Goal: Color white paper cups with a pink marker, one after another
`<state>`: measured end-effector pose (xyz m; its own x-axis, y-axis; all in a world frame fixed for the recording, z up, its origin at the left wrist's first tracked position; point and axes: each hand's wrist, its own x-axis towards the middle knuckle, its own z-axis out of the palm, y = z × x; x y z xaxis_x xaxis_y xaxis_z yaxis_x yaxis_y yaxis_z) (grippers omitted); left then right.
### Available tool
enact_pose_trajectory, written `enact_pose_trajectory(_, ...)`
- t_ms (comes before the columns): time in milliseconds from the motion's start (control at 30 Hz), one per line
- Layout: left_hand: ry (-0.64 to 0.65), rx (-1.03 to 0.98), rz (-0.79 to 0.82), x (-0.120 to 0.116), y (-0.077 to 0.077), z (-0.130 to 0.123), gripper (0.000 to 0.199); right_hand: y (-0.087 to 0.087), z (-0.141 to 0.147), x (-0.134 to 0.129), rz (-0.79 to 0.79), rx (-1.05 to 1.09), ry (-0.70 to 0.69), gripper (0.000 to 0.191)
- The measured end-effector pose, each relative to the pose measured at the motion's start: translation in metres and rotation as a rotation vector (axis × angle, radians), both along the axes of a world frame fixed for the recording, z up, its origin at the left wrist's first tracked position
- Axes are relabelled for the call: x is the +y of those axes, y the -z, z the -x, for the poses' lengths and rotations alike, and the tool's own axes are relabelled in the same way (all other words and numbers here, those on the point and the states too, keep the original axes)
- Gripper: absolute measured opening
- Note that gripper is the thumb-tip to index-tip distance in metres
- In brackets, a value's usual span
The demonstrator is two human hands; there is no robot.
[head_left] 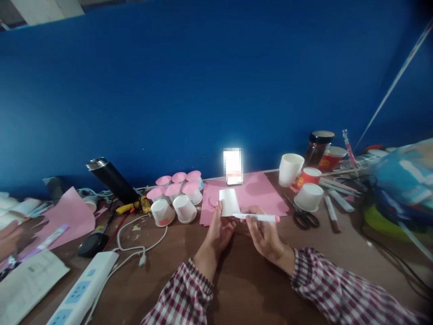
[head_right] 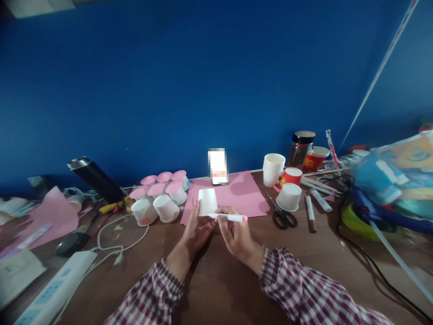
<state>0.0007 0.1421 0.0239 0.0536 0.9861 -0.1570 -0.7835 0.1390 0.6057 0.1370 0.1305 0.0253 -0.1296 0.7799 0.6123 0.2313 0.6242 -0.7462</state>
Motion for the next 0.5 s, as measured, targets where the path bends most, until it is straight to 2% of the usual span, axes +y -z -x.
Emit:
enact_pose_trajectory(233, 0.034, 0.067, -0.045, -0.0009, 0.0026, -0.0019, 0.031, -0.0079, -0.0014, -0.0006, -0.035, -0.065, 0.032, 0.030)
enact_pose_trajectory(500, 0.004, 0.056, -0.040, -0.0001, 0.0044, -0.0020, 0.035, -0.0070, -0.0019, -0.0001, -0.079, -0.119, 0.029, 0.030)
